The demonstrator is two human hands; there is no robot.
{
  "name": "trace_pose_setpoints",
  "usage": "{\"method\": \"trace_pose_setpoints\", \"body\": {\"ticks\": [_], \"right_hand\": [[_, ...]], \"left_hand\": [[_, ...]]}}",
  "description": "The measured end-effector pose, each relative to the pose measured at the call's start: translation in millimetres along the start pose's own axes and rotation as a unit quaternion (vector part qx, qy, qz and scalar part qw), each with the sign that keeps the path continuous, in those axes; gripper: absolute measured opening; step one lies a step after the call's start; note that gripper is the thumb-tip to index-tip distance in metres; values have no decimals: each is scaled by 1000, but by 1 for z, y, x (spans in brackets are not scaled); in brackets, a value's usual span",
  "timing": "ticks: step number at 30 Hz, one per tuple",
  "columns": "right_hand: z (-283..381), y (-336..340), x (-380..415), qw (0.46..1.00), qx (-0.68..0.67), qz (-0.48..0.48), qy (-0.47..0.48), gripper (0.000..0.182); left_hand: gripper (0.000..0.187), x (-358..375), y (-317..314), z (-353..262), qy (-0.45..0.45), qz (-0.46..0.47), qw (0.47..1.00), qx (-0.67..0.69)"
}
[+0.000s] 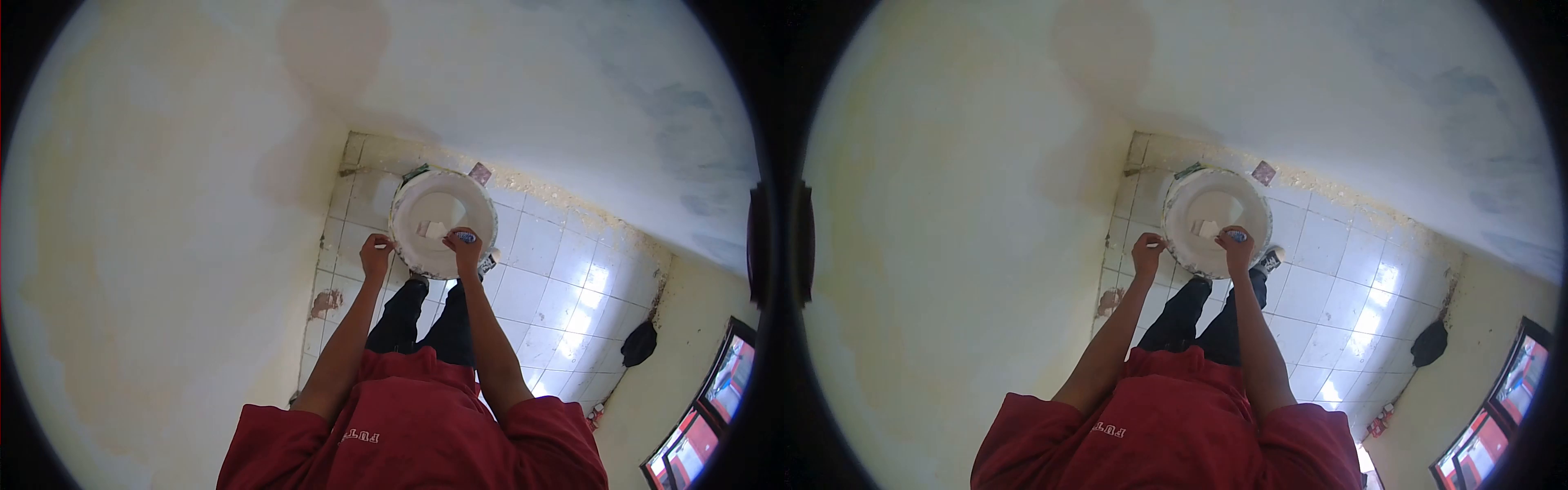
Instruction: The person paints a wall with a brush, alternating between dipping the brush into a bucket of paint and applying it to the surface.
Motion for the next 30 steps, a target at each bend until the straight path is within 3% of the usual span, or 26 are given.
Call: {"method": "trace_pose_setpoints", "body": {"ticks": [1, 3, 5, 7, 13, 15, 17, 19, 21, 25, 27, 30], "right_hand": [[2, 3, 3, 1000, -3, -4, 11, 9], [27, 4, 18, 988, 101, -31, 114, 9], [56, 6, 44, 987, 82, -47, 127, 12], [86, 1, 70, 988, 65, -21, 138, 12], [182, 21, 134, 973, 89, -58, 207, 17], [227, 29, 163, 956, 43, -55, 284, 17], [277, 34, 196, 923, 100, -88, 360, 14], [326, 33, 230, 856, 209, -123, 456, 13], [362, 49, 239, 845, 209, -127, 476, 14], [432, 90, 246, 771, 263, -159, 557, 16], [461, 106, 243, 710, 341, -180, 590, 19], [498, 134, 226, 669, 412, -178, 593, 20]], "left_hand": [[20, -1, -1, -1, -10, 3, 1000, 7], [11, 4, 2, 18, 108, -67, 985, 119], [8, 0, 1, 10, 160, -76, 961, 215], [11, -10, 4, -21, 156, -66, 957, 237], [25, -50, -9, -134, 132, 0, 948, 290], [29, -65, -23, -181, 111, 25, 950, 290], [32, -78, -47, -232, 79, 60, 934, 342], [32, -88, -71, -279, 47, 92, 926, 364], [32, -93, -100, -320, 19, 124, 915, 383], [30, -91, -160, -375, -9, 190, 891, 411], [29, -88, -182, -395, -15, 200, 888, 413], [27, -79, -215, -417, -4, 222, 881, 417]]}}
Point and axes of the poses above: each hand's wrist, its own x-axis away from the middle knuckle, its own y-axis out of the back of the hand, z = x × y, the point moved 9 cm from there along -x, towards the middle knuckle, and after that the axes turned 15 degrees about -y, right-handed, at the moved point
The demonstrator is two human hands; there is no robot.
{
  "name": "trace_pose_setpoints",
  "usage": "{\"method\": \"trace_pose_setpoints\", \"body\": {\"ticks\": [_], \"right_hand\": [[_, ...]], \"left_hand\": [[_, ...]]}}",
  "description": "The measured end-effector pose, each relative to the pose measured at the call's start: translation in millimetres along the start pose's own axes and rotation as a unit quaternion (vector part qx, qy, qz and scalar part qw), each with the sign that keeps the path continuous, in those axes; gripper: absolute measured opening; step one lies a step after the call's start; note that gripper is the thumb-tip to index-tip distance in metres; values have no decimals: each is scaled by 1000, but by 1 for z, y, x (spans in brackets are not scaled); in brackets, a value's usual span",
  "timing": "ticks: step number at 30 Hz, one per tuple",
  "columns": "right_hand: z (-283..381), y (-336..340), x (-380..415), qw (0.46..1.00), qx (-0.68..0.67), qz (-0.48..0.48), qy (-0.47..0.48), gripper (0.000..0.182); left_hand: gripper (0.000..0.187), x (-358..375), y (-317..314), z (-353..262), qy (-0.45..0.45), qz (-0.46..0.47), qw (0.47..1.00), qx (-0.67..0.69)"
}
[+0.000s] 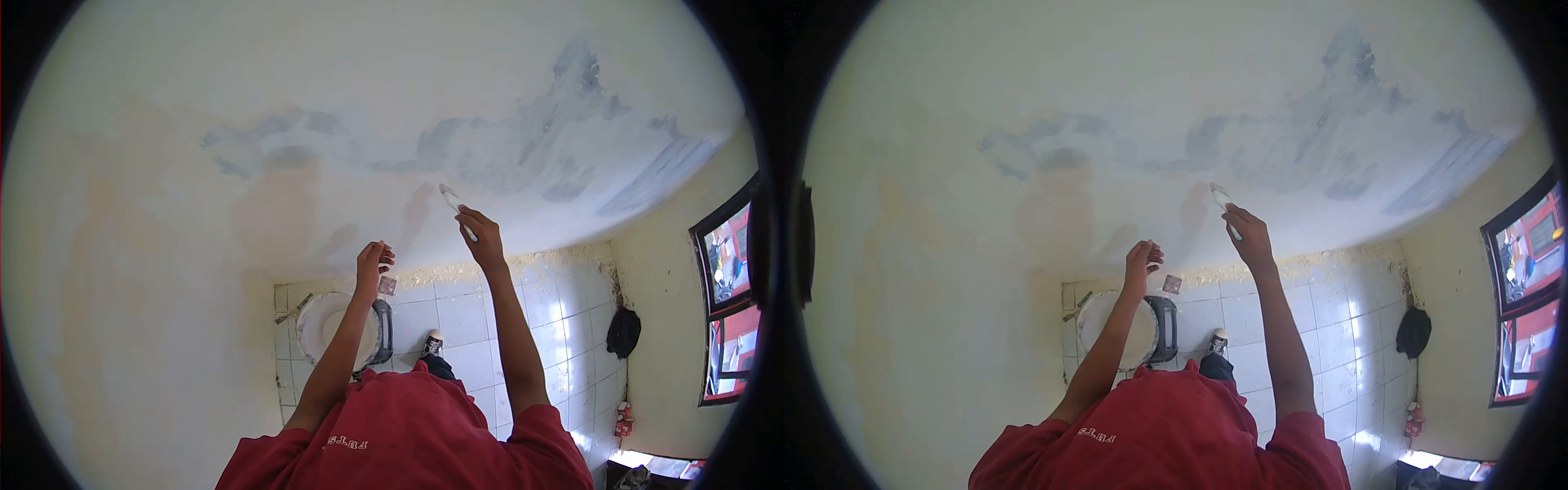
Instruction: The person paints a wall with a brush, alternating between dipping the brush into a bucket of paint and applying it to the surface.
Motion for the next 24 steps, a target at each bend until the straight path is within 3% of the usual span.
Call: {"method": "trace_pose_setpoints", "body": {"ticks": [5, 12, 20, 24], "right_hand": [[-44, 9, -37, 994, 77, 61, 53, 24], [-50, 39, -81, 992, 64, 59, 92, 22], [-2, 89, -72, 977, 72, -63, 193, 20], [-31, 57, -52, 968, 78, -82, 225, 26]], "left_hand": [[27, -20, -42, 15, -19, 4, 1000, -8], [29, -39, -76, 35, -19, -25, 1000, 1], [30, -36, -102, 39, -29, -61, 997, 29], [30, -30, -108, 40, -36, -66, 996, 43]]}}
Point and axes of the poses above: each hand's wrist, its own x-axis away from the middle knuckle, its own y-axis out of the back of the hand, z = x × y, the point moved 9 cm from there along -x, towards the middle knuckle, and after that the axes turned 15 degrees about -y, right-handed, at the moved point
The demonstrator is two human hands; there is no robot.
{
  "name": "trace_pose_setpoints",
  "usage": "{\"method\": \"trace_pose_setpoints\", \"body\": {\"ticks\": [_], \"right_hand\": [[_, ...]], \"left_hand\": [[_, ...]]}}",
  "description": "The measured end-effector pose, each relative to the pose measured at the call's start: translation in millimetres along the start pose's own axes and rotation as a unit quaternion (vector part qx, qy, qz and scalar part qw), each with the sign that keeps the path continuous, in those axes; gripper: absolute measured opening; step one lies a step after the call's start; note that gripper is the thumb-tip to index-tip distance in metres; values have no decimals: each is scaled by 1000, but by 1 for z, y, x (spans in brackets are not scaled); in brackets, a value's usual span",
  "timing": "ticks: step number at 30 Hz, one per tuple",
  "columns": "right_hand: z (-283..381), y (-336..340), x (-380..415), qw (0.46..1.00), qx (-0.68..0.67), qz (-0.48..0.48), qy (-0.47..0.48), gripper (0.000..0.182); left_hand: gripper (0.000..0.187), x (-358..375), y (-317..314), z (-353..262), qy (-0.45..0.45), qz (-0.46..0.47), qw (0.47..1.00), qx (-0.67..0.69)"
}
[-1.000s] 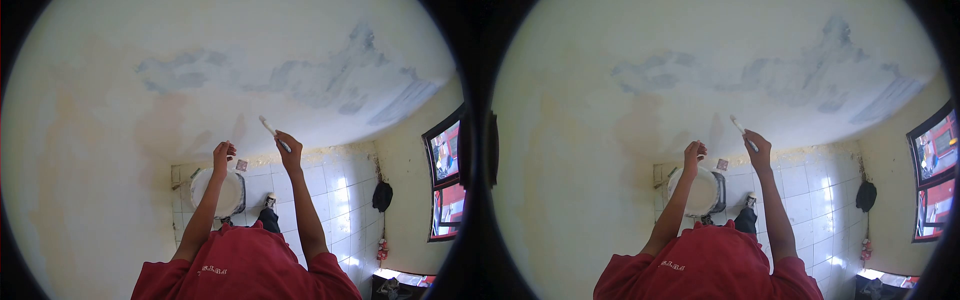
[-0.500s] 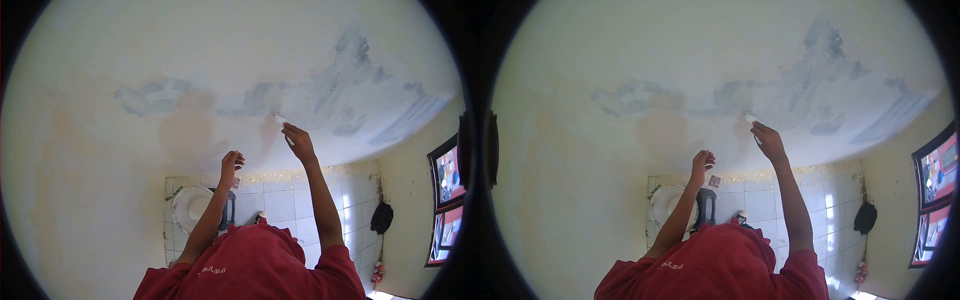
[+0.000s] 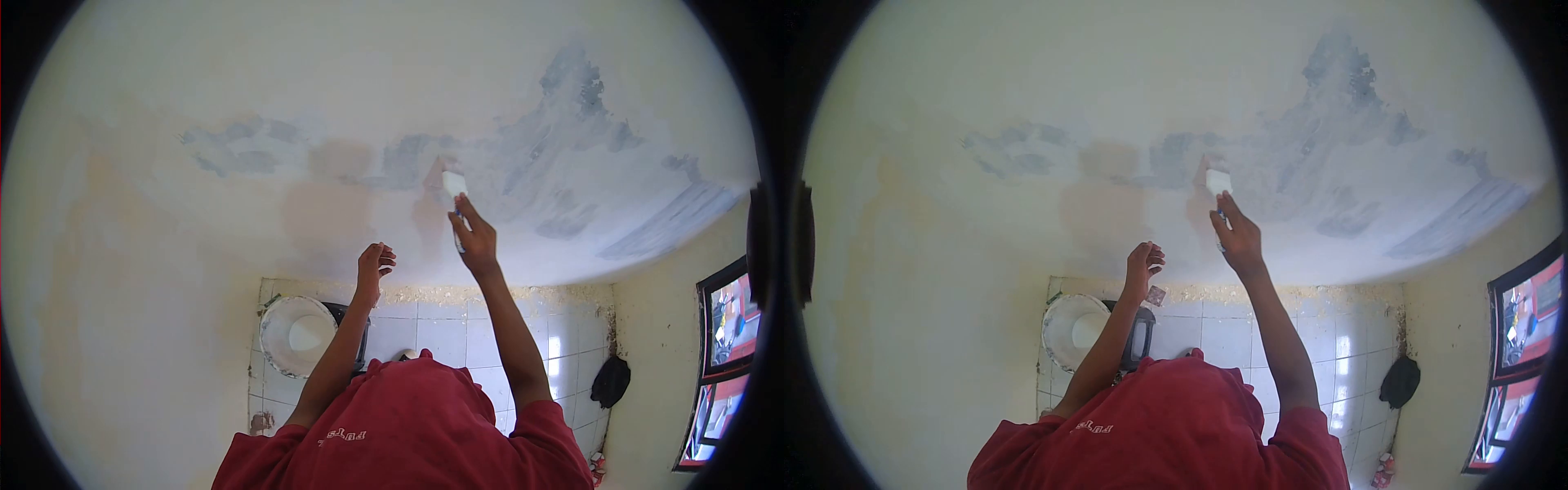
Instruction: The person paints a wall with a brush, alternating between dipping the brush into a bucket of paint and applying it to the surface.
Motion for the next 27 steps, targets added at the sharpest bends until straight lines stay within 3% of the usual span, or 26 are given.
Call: {"method": "trace_pose_setpoints", "body": {"ticks": [5, 8, 15, 19, 27], "right_hand": [[-25, -55, 50, 998, 14, 62, -10, 26], [-36, -83, 75, 988, 10, 152, -38, 25], [-43, -85, 90, 979, 12, 191, -66, 26], [-39, -59, 47, 992, 3, 123, -7, 29], [9, 32, -50, 1000, -5, 1, 18, 21]], "left_hand": [[30, 5, 0, 6, 9, -18, 1000, 3], [30, 11, -3, 10, 6, -13, 1000, 15], [30, 21, 3, 17, 19, -23, 999, 16], [30, 26, 2, 16, 7, -19, 1000, 17], [29, 30, -5, 10, 4, -23, 999, 30]]}}
Point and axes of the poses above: each hand's wrist, its own x-axis away from the middle knuckle, its own y-axis out of the back of the hand, z = x × y, the point moved 9 cm from there along -x, towards the middle knuckle, and after that the axes turned 15 degrees about -y, right-handed, at the moved point
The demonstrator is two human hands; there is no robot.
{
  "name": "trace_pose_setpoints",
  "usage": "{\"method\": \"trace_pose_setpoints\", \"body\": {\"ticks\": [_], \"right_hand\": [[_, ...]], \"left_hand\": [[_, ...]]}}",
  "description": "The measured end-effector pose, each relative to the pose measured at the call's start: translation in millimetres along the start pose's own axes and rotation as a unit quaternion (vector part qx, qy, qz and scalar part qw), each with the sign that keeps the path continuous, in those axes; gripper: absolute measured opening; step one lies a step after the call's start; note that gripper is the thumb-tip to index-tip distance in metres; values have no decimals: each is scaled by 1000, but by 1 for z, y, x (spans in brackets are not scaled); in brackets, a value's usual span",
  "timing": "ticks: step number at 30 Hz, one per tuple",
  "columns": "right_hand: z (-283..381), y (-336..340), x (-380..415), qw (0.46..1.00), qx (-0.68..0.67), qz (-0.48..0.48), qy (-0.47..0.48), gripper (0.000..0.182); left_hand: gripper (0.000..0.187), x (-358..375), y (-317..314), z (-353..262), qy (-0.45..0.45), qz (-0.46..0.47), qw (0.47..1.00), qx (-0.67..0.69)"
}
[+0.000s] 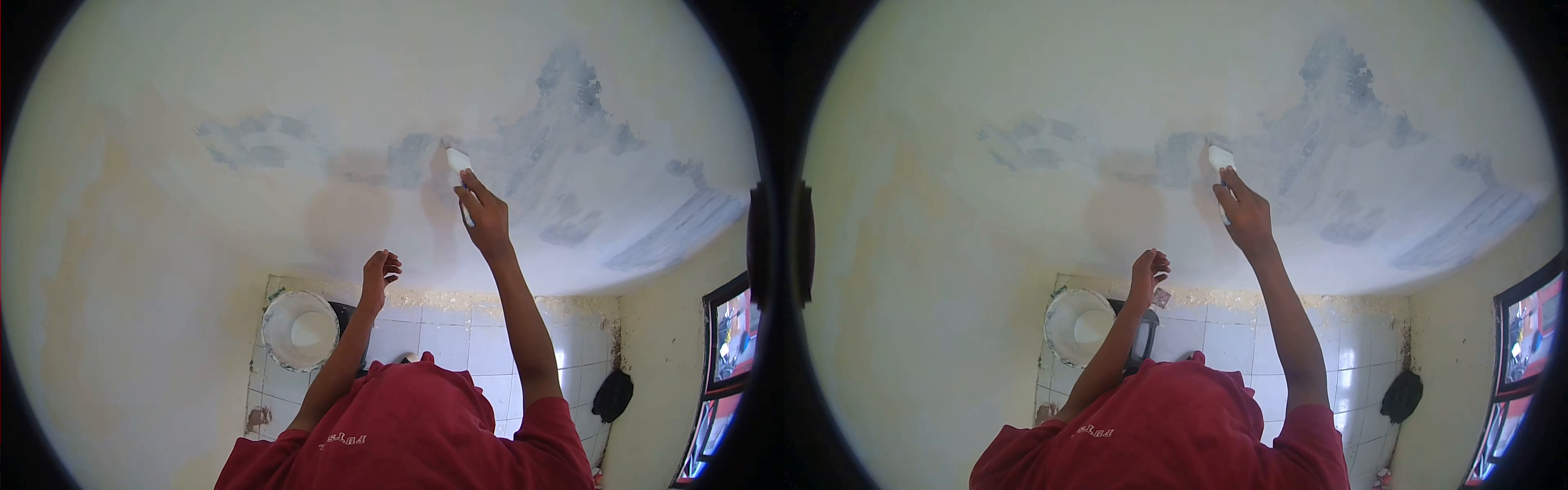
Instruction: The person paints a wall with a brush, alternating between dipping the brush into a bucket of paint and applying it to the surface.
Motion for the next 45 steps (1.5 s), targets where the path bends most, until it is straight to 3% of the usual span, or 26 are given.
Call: {"method": "trace_pose_setpoints", "body": {"ticks": [6, 11, 23, 28, 35, 38, 45], "right_hand": [[38, 4, 6, 998, -29, -50, 38, 21], [41, -12, 10, 998, -39, -31, 25, 19], [55, -47, 0, 995, 27, -34, 94, 11], [37, -97, 27, 992, 77, 60, 78, 11], [40, -98, 43, 992, 54, 106, 44, 14], [39, -86, 17, 994, 54, 89, 44, 16], [54, -13, -34, 997, 11, -68, 42, 18]], "left_hand": [[29, 3, -4, -8, -13, 0, 1000, 17], [28, 1, -7, -10, -22, 3, 999, 23], [29, -4, -13, -14, -15, 10, 1000, 14], [29, -9, -11, -10, -10, 17, 1000, 24], [29, -8, -1, -16, 2, 11, 1000, 10], [28, -9, 2, -18, 3, 16, 1000, 11], [28, -11, 2, -39, -13, 19, 999, 26]]}}
Point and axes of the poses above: each hand's wrist, its own x-axis away from the middle knuckle, its own y-axis out of the back of the hand, z = x × y, the point moved 9 cm from there along -x, towards the middle knuckle, and after that the axes turned 15 degrees about -y, right-handed, at the moved point
